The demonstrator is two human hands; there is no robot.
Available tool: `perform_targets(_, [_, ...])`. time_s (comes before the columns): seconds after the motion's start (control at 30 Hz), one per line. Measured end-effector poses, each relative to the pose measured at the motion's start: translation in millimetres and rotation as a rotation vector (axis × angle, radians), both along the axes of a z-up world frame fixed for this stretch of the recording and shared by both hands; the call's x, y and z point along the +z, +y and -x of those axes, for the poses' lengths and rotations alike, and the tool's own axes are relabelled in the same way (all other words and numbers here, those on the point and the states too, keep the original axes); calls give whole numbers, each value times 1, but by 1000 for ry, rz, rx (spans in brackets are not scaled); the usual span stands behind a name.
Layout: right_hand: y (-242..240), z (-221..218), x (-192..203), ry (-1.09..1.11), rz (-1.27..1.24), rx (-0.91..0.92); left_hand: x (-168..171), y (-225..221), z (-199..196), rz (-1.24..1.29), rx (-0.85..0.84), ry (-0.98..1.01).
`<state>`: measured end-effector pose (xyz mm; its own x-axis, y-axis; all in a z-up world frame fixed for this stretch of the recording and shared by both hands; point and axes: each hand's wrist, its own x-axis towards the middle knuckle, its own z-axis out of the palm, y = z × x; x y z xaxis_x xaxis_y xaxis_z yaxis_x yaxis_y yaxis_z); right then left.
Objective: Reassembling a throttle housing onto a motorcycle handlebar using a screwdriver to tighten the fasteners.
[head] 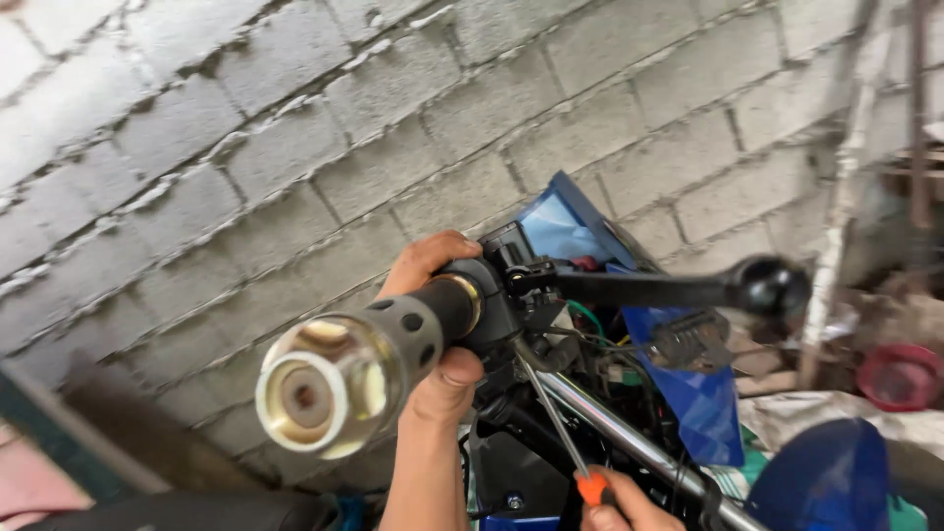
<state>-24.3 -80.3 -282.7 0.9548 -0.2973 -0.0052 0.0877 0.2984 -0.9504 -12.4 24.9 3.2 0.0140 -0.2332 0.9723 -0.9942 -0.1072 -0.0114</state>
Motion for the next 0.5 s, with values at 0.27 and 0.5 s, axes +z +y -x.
perform_targets(0.27, [29, 5, 7, -162, 248, -338, 13, 26, -10, -57, -313, -53])
perform_targets(0.5, [11, 12, 18, -473, 51, 16, 9, 33, -10, 7, -72, -65])
